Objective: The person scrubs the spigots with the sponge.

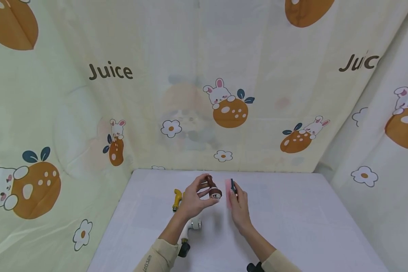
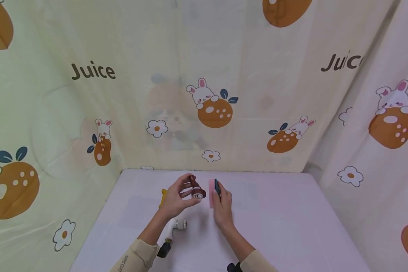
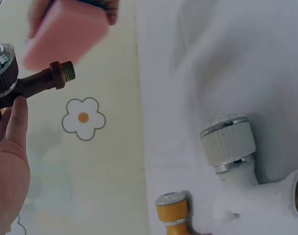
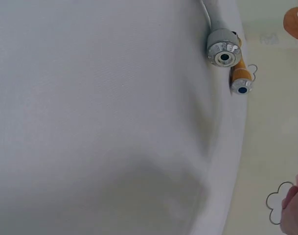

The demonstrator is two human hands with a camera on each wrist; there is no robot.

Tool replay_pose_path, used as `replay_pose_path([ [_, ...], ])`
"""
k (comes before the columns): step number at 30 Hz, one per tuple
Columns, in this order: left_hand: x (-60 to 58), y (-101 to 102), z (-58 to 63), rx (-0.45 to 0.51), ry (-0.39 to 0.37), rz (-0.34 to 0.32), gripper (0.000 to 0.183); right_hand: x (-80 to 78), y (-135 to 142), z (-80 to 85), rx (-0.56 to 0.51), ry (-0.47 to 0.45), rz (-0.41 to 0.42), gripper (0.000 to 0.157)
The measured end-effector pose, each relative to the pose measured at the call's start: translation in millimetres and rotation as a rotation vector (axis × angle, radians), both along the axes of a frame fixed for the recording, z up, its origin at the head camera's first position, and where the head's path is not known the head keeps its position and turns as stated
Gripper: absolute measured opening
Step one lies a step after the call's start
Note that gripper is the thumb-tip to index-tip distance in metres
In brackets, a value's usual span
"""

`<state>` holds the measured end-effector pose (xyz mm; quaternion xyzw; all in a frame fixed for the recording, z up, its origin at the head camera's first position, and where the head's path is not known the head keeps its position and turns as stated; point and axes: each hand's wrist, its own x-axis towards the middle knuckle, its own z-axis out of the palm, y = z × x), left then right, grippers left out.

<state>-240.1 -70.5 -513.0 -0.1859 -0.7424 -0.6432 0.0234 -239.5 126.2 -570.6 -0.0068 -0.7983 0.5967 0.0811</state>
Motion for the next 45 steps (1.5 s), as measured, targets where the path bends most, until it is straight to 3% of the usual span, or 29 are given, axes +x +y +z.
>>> replay_pose_path([
  [4,-2.2,-2.2,-3.1,0.076,-0.061,0.031,0.083,7.7,-5.2,7.5,-0.023,0.142,0.016,0.050],
  [8,-3.3,-1.9,-3.1,0.153,-0.112,0.006,0.084,14.4,-10.7,10.6,0.011,0.272,0.082,0.051],
  [14,-2.2,-0.6,-1.2,0.116,-0.101,-0.022,0.084,15.3,-14.7,10.2,0.047,0.329,0.149,0.055],
  [19,-0.3,-0.9,-1.7,0.085,-0.087,0.001,0.083,10.4,-15.3,11.6,0.152,0.316,0.132,0.055],
  [27,4.7,4.1,0.2,-0.021,0.014,-0.044,0.082,1.8,-15.1,13.0,0.277,0.154,0.063,0.055],
  [35,5.2,6.1,-1.1,-0.029,0.048,-0.047,0.080,-3.4,-9.6,9.3,0.340,0.131,0.029,0.057],
  [40,5.7,4.8,-3.2,0.032,-0.038,-0.027,0.081,-2.7,-6.5,5.7,0.223,0.152,-0.019,0.064],
  [45,2.7,2.2,-3.4,0.160,-0.140,0.074,0.082,6.2,-8.6,8.3,0.022,0.199,-0.054,0.074],
])
